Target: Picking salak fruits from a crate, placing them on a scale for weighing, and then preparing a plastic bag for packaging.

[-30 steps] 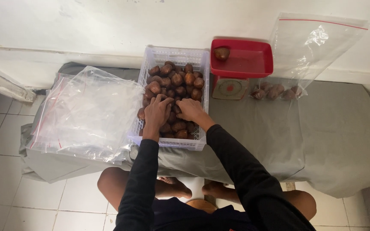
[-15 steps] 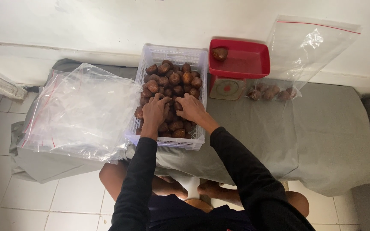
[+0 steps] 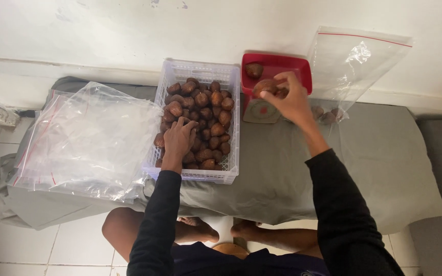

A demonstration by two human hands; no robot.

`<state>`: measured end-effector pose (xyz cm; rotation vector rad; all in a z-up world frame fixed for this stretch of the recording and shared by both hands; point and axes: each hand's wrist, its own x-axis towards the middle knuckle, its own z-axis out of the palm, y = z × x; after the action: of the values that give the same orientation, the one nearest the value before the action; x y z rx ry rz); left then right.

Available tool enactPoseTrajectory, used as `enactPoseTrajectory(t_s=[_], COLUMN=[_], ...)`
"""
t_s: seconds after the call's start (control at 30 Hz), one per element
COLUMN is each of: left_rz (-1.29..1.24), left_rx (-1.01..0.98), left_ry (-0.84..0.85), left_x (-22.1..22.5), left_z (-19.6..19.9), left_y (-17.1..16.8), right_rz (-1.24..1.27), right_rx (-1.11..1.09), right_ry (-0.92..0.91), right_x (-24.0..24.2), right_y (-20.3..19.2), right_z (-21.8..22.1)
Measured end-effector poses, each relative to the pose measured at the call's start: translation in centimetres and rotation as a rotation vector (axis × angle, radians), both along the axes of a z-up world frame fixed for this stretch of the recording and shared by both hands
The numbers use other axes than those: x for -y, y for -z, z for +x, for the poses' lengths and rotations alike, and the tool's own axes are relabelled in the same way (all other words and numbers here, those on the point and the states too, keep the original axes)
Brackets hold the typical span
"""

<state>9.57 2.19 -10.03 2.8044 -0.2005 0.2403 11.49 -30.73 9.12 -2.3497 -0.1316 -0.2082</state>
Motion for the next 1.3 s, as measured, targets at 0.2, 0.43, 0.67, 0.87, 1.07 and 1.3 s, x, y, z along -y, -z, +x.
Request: enactPoseTrajectory(t_s=[0.2, 0.43, 0.67, 0.87, 1.07, 1.3], left_rz=[-0.008, 0.006, 0.013, -0.002, -0.007, 0.006], left_rx=[-0.03, 0.009, -0.012, -0.047, -0.039, -0.001], left_ry=[-0.008, -0.012, -0.018, -0.018, -0.022, -0.01], left_x=[0.1, -0.1, -0.1, 0.1, 0.1, 0.1], left_z=[-0.3, 0.2, 0.2, -0.2, 0.1, -0.3], left_y=[-0.9, 0.0, -0.6, -1.0, -1.2, -1.3], right_rz=[-0.103, -0.263, -0.341, -0.367, -0.4, -0.455], right_rx=[0.083, -0.048, -0.118, -0.13, -0.111, -0.1], right_ry=[0.233, 0.199, 0.16, 0.093, 0.059, 0.061], right_x=[5.5, 5.3, 4.3, 3.3, 3.6, 3.7], right_y=[2.9, 4.4, 5.2, 5.2, 6.4, 5.8], right_z=[7.4, 10.4, 12.8, 12.6, 13.8, 13.0])
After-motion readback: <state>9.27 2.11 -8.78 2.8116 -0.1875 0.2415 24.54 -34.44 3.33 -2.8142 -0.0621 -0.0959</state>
